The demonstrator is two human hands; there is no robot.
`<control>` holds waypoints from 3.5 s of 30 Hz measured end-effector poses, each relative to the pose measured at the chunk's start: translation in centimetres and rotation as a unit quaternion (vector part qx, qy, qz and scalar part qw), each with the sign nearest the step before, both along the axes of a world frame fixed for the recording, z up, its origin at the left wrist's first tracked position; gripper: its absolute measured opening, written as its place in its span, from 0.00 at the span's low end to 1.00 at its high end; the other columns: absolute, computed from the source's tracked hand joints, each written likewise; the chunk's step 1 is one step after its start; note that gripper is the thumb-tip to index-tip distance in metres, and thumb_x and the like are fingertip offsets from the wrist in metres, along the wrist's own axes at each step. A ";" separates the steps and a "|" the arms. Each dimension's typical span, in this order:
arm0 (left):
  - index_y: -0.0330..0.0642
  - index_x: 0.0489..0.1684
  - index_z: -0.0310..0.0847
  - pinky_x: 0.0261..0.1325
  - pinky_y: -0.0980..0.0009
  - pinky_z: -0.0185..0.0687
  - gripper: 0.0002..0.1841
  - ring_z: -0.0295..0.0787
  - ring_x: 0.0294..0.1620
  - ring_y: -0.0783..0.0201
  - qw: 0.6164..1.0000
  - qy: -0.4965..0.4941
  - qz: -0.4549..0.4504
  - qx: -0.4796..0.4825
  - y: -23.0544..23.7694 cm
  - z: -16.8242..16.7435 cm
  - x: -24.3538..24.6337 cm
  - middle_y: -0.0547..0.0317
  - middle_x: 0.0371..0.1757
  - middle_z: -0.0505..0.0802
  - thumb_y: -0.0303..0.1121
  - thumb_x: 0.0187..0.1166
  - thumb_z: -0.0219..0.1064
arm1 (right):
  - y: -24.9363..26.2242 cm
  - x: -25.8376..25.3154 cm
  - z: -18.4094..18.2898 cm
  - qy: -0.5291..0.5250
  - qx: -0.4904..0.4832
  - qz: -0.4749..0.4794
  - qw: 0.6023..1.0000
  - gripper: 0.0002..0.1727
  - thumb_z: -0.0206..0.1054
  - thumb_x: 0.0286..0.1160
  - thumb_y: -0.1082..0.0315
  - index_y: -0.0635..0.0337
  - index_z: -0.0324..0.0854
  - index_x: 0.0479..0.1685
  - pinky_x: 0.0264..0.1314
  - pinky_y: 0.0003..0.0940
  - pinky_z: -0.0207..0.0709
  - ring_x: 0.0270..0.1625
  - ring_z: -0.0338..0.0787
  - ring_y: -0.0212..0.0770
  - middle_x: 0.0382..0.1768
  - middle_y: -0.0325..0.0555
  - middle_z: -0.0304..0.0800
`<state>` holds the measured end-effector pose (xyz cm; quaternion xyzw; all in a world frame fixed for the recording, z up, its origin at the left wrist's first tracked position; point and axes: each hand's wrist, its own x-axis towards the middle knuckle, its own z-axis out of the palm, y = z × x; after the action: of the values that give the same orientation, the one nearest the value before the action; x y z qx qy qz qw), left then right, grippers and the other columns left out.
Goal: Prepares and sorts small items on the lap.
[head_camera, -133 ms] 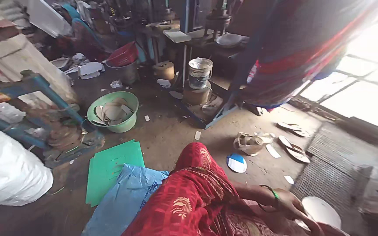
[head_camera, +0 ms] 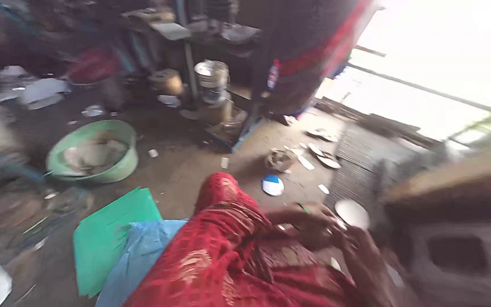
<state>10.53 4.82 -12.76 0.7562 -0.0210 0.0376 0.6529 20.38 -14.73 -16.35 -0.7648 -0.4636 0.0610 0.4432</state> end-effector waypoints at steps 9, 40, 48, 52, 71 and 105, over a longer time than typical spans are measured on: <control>0.30 0.55 0.83 0.50 0.73 0.81 0.13 0.81 0.38 0.75 0.977 0.175 0.053 -0.106 -1.9 0.3 0.7 0.59 0.40 0.87 0.32 0.91 0.58 | 0.0 1.0 1.0 0.137 -0.042 -0.063 0.988 0.14 0.67 0.79 0.68 0.67 0.84 0.57 0.54 0.42 0.88 0.49 0.93 0.44 0.55 0.56 0.89; 0.25 0.60 0.84 0.80 0.48 0.71 0.15 0.82 0.72 0.39 0.937 0.113 -0.032 0.329 -2.0 -1.2 1.6 0.31 0.66 0.86 0.28 0.88 0.58 | -0.4 -1.5 2.0 -0.004 -0.230 -0.021 0.973 0.27 0.59 0.86 0.46 0.63 0.89 0.50 0.61 0.66 0.80 0.55 0.92 0.63 0.46 0.62 0.93; 0.25 0.63 0.83 0.76 0.44 0.73 0.20 0.86 0.66 0.40 0.953 0.155 -0.036 0.256 -1.5 -1.2 1.4 0.30 0.60 0.89 0.35 0.91 0.54 | -0.8 0.7 1.5 0.426 0.153 -0.044 0.891 0.16 0.56 0.89 0.57 0.60 0.80 0.38 0.38 0.37 0.87 0.28 0.87 0.36 0.24 0.38 0.84; 0.24 0.56 0.81 0.59 0.59 0.80 0.17 0.84 0.46 0.60 0.978 0.202 -0.006 0.051 -1.6 -1.8 1.0 0.43 0.47 0.88 0.34 0.90 0.56 | -0.7 1.5 0.5 0.323 0.127 -0.050 0.937 0.13 0.62 0.84 0.61 0.64 0.82 0.46 0.41 0.37 0.88 0.34 0.91 0.38 0.34 0.44 0.90; 0.31 0.55 0.78 0.48 0.72 0.86 0.11 0.87 0.36 0.70 0.950 0.234 0.069 -0.194 -1.4 0.5 0.5 0.59 0.37 0.89 0.27 0.92 0.52 | -0.1 0.3 1.8 0.080 0.125 -0.025 0.989 0.16 0.72 0.77 0.67 0.66 0.84 0.58 0.44 0.39 0.89 0.39 0.92 0.41 0.45 0.52 0.92; 0.27 0.57 0.82 0.50 0.75 0.81 0.12 0.82 0.38 0.75 0.970 0.239 -0.019 0.050 -1.7 1.0 0.4 0.56 0.42 0.89 0.28 0.90 0.57 | 1.2 -1.2 0.1 0.009 -0.042 -0.136 0.990 0.23 0.81 0.53 0.74 0.63 0.84 0.54 0.48 0.64 0.81 0.51 0.88 0.63 0.49 0.61 0.86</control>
<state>10.91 3.07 -11.80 0.7742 0.1192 -0.1581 0.6012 19.14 -13.56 -16.29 -0.8383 -0.3481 0.0268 0.4188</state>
